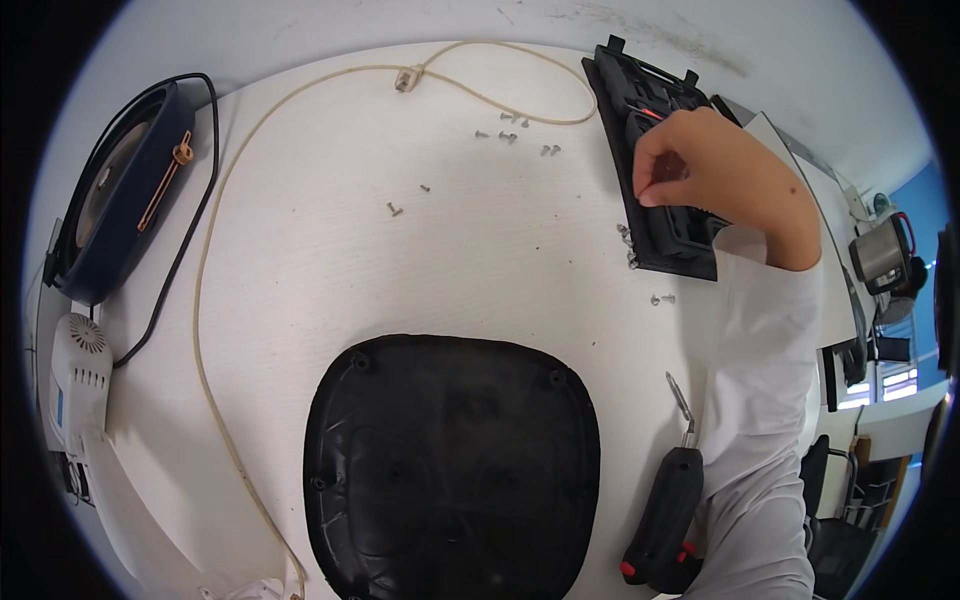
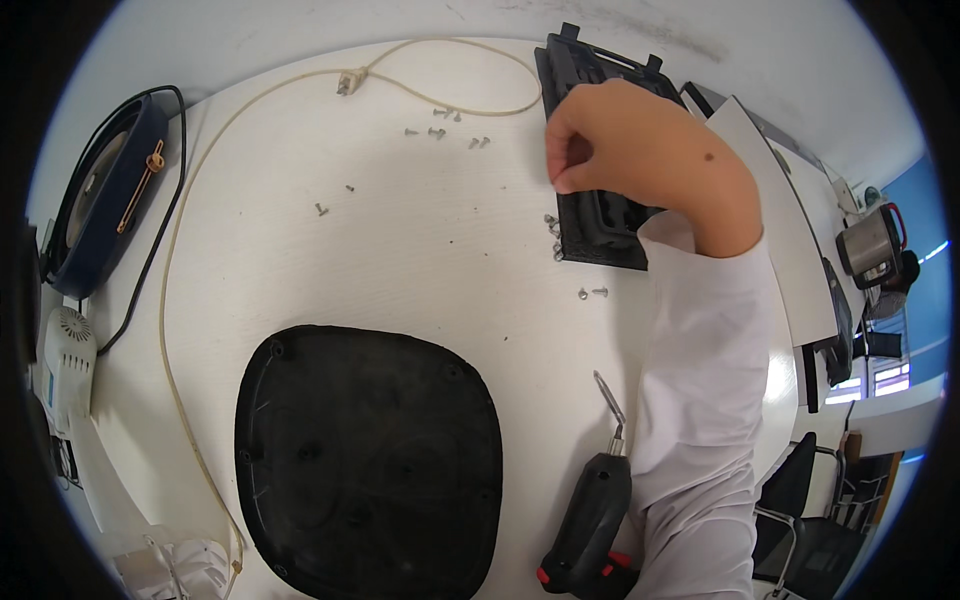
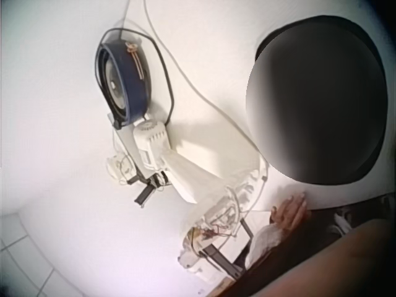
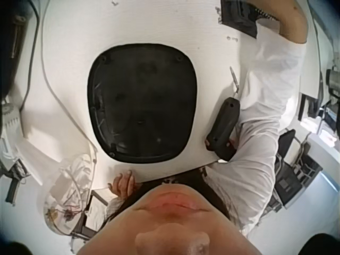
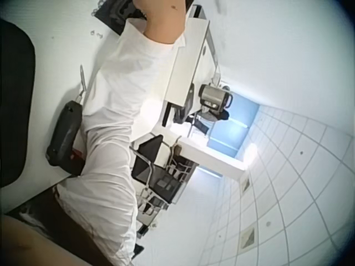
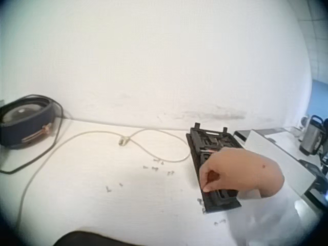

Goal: The person assembles an electronic device by inserting screws into a white plastic housing and tightening them with a cordless screwdriver. They repeatedly pick up screws from the table, position them, and use the tool to secure components inside the housing.

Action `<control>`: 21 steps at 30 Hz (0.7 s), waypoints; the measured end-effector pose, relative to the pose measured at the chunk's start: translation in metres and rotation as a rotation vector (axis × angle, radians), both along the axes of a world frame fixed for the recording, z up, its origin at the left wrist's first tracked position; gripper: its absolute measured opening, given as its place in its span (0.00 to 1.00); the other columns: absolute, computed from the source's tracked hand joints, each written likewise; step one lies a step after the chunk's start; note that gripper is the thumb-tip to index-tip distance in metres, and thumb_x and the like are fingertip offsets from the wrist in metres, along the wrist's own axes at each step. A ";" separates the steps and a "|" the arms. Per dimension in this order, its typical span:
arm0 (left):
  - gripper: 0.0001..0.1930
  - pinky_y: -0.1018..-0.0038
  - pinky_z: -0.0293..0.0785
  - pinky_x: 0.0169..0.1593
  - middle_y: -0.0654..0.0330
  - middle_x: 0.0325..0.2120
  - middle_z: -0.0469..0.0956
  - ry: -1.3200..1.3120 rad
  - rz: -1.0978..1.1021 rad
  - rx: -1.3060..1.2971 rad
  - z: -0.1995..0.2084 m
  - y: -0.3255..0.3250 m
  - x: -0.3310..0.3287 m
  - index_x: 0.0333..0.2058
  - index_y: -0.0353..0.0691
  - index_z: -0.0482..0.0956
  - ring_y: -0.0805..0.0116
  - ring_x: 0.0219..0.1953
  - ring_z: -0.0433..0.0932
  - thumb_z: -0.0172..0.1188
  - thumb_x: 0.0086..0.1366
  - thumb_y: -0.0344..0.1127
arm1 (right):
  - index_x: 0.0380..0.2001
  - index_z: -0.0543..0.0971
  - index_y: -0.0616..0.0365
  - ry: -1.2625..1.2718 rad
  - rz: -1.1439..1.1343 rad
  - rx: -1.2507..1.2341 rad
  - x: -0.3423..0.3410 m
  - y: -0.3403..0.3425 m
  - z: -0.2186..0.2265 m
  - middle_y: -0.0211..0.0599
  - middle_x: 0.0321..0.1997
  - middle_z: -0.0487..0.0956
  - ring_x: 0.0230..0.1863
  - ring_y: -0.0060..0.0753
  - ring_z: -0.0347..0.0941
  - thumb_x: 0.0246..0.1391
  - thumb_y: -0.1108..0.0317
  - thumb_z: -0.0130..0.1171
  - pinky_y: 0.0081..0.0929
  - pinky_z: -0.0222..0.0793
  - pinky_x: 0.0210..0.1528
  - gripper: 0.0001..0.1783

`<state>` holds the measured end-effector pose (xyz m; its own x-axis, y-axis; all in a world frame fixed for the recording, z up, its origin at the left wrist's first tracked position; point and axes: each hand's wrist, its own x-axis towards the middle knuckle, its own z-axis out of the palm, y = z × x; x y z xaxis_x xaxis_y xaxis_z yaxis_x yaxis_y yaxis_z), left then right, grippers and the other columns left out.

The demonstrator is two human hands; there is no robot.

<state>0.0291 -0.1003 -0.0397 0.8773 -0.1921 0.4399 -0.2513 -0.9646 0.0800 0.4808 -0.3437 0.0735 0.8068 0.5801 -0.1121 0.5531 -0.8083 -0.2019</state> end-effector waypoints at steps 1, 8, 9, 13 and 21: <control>0.09 0.59 0.53 0.58 0.63 0.26 0.80 -0.001 0.007 -0.002 0.001 -0.001 0.001 0.32 0.44 0.73 0.62 0.32 0.74 0.44 0.61 0.37 | 0.19 0.76 0.59 0.010 -0.022 -0.029 -0.002 0.004 0.001 0.33 0.23 0.77 0.29 0.29 0.74 0.38 0.72 0.62 0.23 0.67 0.31 0.04; 0.08 0.59 0.53 0.58 0.63 0.26 0.79 0.006 -0.020 0.000 0.000 0.001 -0.001 0.34 0.44 0.72 0.63 0.31 0.74 0.45 0.61 0.37 | 0.21 0.77 0.58 0.094 -0.061 -0.136 0.001 0.001 -0.006 0.32 0.25 0.78 0.30 0.28 0.75 0.37 0.72 0.61 0.23 0.68 0.33 0.04; 0.08 0.59 0.53 0.58 0.63 0.26 0.79 0.004 -0.030 0.003 0.000 0.002 0.000 0.33 0.44 0.72 0.63 0.31 0.74 0.45 0.61 0.37 | 0.21 0.77 0.58 0.111 -0.056 -0.148 0.001 0.002 -0.006 0.32 0.25 0.78 0.30 0.28 0.75 0.37 0.73 0.61 0.23 0.68 0.32 0.04; 0.08 0.59 0.54 0.58 0.63 0.25 0.79 0.003 0.042 -0.025 0.002 -0.006 0.002 0.32 0.44 0.73 0.63 0.31 0.74 0.45 0.61 0.37 | 0.20 0.79 0.58 0.167 -0.055 -0.189 0.000 0.009 -0.008 0.33 0.24 0.79 0.28 0.29 0.75 0.35 0.73 0.61 0.24 0.68 0.31 0.03; 0.08 0.60 0.54 0.59 0.64 0.25 0.79 -0.029 0.004 -0.027 -0.002 -0.001 0.002 0.32 0.45 0.73 0.63 0.32 0.74 0.45 0.61 0.35 | 0.16 0.78 0.57 0.089 0.002 -0.233 0.001 0.012 -0.015 0.33 0.21 0.78 0.25 0.32 0.74 0.30 0.72 0.62 0.24 0.67 0.26 0.04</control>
